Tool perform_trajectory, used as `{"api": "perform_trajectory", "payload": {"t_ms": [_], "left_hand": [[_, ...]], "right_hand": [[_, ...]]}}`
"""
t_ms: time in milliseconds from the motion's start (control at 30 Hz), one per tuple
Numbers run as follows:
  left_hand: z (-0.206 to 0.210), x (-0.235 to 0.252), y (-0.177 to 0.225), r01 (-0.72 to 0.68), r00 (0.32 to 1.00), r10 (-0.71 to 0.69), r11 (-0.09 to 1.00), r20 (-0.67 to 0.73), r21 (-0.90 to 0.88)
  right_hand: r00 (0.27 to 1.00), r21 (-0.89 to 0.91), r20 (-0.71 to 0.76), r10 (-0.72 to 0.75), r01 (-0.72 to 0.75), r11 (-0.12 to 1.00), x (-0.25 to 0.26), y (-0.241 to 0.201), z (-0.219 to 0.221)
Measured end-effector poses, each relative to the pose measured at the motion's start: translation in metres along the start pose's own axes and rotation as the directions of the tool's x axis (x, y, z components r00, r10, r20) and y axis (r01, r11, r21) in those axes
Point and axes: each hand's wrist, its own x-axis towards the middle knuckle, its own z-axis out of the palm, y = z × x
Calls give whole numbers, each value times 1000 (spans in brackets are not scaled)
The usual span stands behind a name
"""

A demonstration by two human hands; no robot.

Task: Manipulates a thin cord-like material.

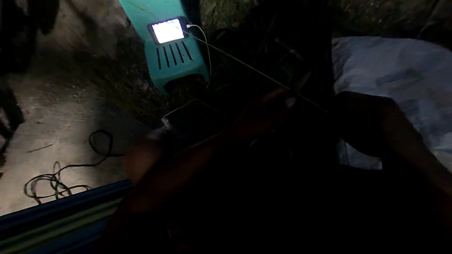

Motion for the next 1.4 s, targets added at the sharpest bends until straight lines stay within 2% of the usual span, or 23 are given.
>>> {"api": "perform_trajectory", "payload": {"t_ms": [167, 333, 467, 600, 700, 867, 1267, 1400], "left_hand": [[0, 10, 7, -64, 998, 64, 998, -9, -22], [-1, 19, 15, -90, 995, 87, 994, -45, -59], [0, 27, 17, -109, 994, 108, 993, 18, 36], [0, 36, 19, -113, 993, 110, 991, 45, 67], [-1, 43, 19, -98, 994, 96, 994, 43, 45], [-4, 52, 17, -108, 994, 106, 992, 38, 57], [-10, 54, 20, -121, 991, 118, 991, 68, 50], [-8, 52, 19, -133, 989, 129, 989, 67, 57]], "right_hand": [[999, 39, -32, 3, -2, 999, 5, 8, -6], [991, 124, -6, 136, -134, 983, 10, 8, -15], [996, 164, -56, 65, -56, 985, 15, 12, -16], [995, 124, -71, 74, -65, 990, 25, 15, -14], [993, 123, -71, 90, -80, 989, 30, 18, -13], [997, 82, -74, 34, -28, 996, 40, 19, -13], [996, 68, -62, 70, -65, 996, 45, 21, -10], [997, 60, -73, 37, -33, 998, 43, 19, -11]]}}
